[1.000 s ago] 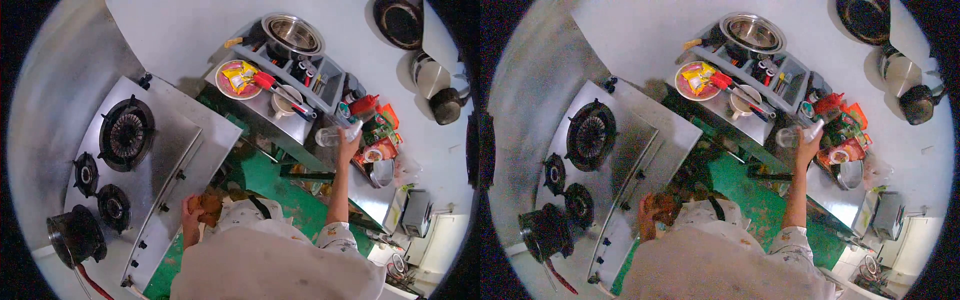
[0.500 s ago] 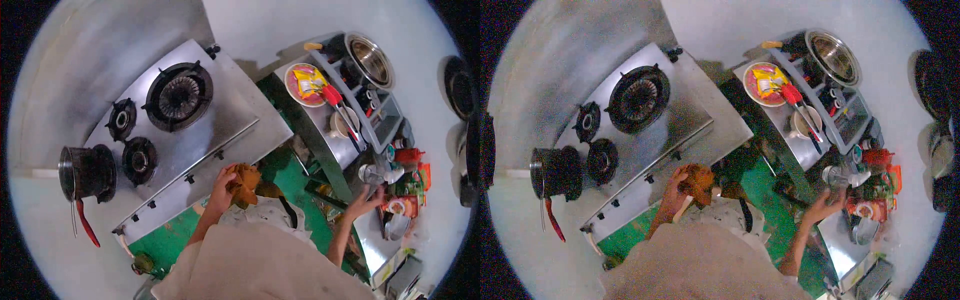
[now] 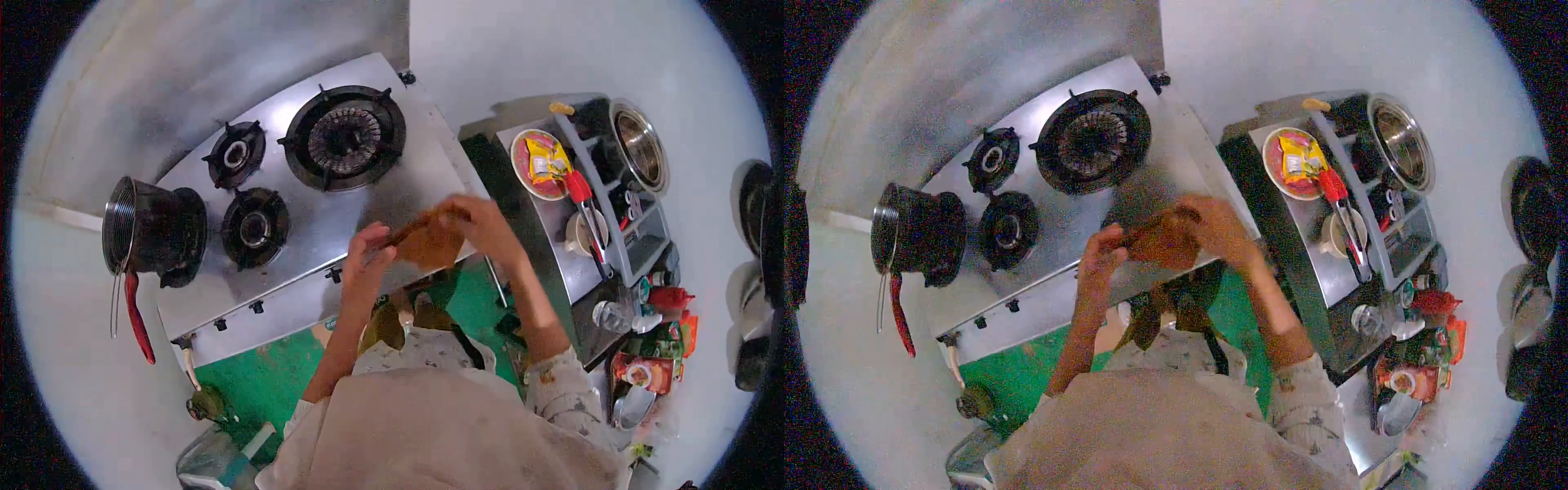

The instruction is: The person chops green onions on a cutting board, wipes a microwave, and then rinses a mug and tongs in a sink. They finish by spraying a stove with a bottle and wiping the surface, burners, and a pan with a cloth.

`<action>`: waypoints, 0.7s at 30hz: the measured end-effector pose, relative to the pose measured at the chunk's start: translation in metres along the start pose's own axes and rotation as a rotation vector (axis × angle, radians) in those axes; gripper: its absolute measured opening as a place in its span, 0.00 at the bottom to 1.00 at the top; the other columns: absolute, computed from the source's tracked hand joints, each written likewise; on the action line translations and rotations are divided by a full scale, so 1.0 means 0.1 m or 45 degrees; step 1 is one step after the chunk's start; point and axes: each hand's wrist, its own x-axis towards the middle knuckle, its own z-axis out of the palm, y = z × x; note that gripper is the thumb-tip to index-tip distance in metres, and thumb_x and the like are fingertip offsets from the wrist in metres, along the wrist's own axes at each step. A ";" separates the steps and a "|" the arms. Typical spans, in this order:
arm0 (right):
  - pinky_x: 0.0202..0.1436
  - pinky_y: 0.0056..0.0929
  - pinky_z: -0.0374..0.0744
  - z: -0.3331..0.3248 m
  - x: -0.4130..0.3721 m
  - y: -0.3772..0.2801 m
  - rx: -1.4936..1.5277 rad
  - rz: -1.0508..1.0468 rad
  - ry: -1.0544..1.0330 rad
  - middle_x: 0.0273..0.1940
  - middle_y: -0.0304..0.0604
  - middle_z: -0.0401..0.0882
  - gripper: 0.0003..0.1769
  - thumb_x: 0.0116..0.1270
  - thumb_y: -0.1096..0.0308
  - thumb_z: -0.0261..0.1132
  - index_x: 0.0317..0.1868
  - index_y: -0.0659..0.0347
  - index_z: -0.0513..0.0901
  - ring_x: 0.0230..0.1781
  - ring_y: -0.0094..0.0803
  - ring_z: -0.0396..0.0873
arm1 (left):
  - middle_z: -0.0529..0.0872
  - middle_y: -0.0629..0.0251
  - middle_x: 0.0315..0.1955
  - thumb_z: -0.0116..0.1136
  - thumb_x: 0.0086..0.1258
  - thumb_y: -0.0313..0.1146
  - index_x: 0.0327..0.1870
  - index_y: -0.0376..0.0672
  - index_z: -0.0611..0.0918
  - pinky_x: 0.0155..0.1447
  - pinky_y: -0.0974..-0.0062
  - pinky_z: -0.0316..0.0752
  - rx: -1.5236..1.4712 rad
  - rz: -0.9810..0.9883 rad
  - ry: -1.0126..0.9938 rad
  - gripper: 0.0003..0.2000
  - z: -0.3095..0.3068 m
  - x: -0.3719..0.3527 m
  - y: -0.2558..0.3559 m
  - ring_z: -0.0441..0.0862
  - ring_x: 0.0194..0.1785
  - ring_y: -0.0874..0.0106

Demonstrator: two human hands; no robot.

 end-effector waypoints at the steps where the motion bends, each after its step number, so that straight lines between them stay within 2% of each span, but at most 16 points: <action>1: 0.50 0.34 0.76 -0.01 0.22 0.07 -0.002 -0.007 -0.011 0.41 0.45 0.83 0.14 0.62 0.63 0.61 0.45 0.61 0.81 0.43 0.41 0.80 | 0.75 0.62 0.54 0.57 0.65 0.29 0.52 0.39 0.75 0.62 0.74 0.66 -0.071 0.025 0.104 0.14 -0.04 -0.01 0.02 0.72 0.58 0.70; 3: 0.59 0.42 0.70 0.09 0.58 0.28 -0.617 0.034 0.294 0.53 0.51 0.76 0.21 0.63 0.59 0.59 0.54 0.60 0.77 0.58 0.48 0.71 | 0.76 0.62 0.54 0.57 0.66 0.30 0.52 0.38 0.75 0.62 0.74 0.66 -0.023 0.049 0.121 0.15 -0.23 -0.08 -0.03 0.72 0.58 0.70; 4: 0.59 0.42 0.70 0.22 0.64 0.34 -0.615 0.026 0.290 0.53 0.51 0.76 0.21 0.63 0.59 0.59 0.54 0.60 0.77 0.58 0.48 0.71 | 0.76 0.62 0.53 0.57 0.66 0.30 0.52 0.38 0.75 0.62 0.75 0.66 0.027 0.075 0.128 0.15 -0.35 -0.11 -0.06 0.72 0.57 0.70; 6: 0.67 0.49 0.60 0.52 0.75 0.48 -0.840 -0.141 0.785 0.65 0.57 0.61 0.30 0.65 0.54 0.57 0.64 0.61 0.66 0.69 0.52 0.55 | 0.76 0.61 0.53 0.57 0.67 0.31 0.53 0.37 0.74 0.62 0.75 0.66 -0.038 0.030 0.177 0.15 -0.59 -0.22 -0.20 0.72 0.57 0.70; 7: 0.71 0.53 0.49 0.69 0.74 0.54 -0.753 -0.018 0.559 0.70 0.59 0.49 0.37 0.66 0.49 0.54 0.67 0.66 0.58 0.72 0.54 0.45 | 0.76 0.61 0.53 0.56 0.68 0.31 0.53 0.37 0.74 0.62 0.75 0.66 -0.098 -0.023 0.212 0.15 -0.70 -0.31 -0.26 0.72 0.57 0.70; 8: 0.71 0.53 0.49 0.85 0.71 0.60 -0.749 -0.019 0.546 0.70 0.59 0.49 0.37 0.66 0.49 0.54 0.67 0.66 0.58 0.72 0.54 0.45 | 0.76 0.61 0.53 0.56 0.68 0.31 0.53 0.37 0.74 0.62 0.75 0.66 -0.098 -0.031 0.223 0.15 -0.80 -0.39 -0.31 0.72 0.57 0.70; 11: 0.73 0.51 0.39 1.24 0.70 0.61 -0.935 0.068 0.663 0.70 0.60 0.49 0.42 0.65 0.44 0.51 0.66 0.74 0.57 0.73 0.53 0.42 | 0.77 0.61 0.51 0.54 0.69 0.32 0.52 0.36 0.75 0.62 0.75 0.66 0.061 -0.073 0.357 0.14 -1.06 -0.61 -0.38 0.73 0.55 0.71; 13: 0.73 0.51 0.39 1.49 0.67 0.39 -0.876 0.050 0.603 0.70 0.60 0.49 0.41 0.66 0.46 0.52 0.66 0.73 0.57 0.73 0.53 0.42 | 0.78 0.62 0.49 0.54 0.69 0.31 0.49 0.36 0.76 0.61 0.74 0.67 0.083 -0.185 0.479 0.11 -1.20 -0.75 -0.36 0.74 0.54 0.71; 16: 0.73 0.50 0.43 1.94 0.62 0.09 -0.726 -0.159 0.525 0.69 0.61 0.50 0.39 0.67 0.48 0.50 0.67 0.72 0.57 0.72 0.55 0.44 | 0.79 0.62 0.47 0.54 0.69 0.30 0.48 0.36 0.77 0.59 0.74 0.68 0.119 -0.235 0.487 0.10 -1.27 -0.84 -0.31 0.75 0.53 0.71; 18: 0.73 0.48 0.45 2.24 0.62 -0.20 -0.659 -0.246 0.369 0.69 0.59 0.51 0.39 0.66 0.51 0.53 0.67 0.72 0.56 0.73 0.52 0.46 | 0.79 0.62 0.47 0.53 0.69 0.29 0.48 0.36 0.76 0.58 0.74 0.69 0.125 -0.249 0.448 0.10 -1.30 -0.82 -0.35 0.75 0.52 0.72; 19: 0.73 0.48 0.45 2.38 0.67 -0.28 -0.662 -0.236 0.375 0.69 0.59 0.51 0.39 0.66 0.51 0.53 0.67 0.72 0.56 0.73 0.52 0.46 | 0.78 0.62 0.46 0.53 0.69 0.29 0.48 0.37 0.76 0.57 0.74 0.69 0.132 -0.256 0.412 0.10 -1.30 -0.80 -0.35 0.75 0.51 0.72; 21: 0.74 0.44 0.47 2.54 0.73 -0.37 -0.696 -0.579 0.105 0.70 0.56 0.52 0.38 0.65 0.53 0.55 0.69 0.66 0.56 0.73 0.48 0.47 | 0.78 0.62 0.47 0.53 0.70 0.29 0.48 0.37 0.76 0.57 0.74 0.70 0.141 -0.267 0.363 0.10 -1.25 -0.75 -0.29 0.76 0.50 0.72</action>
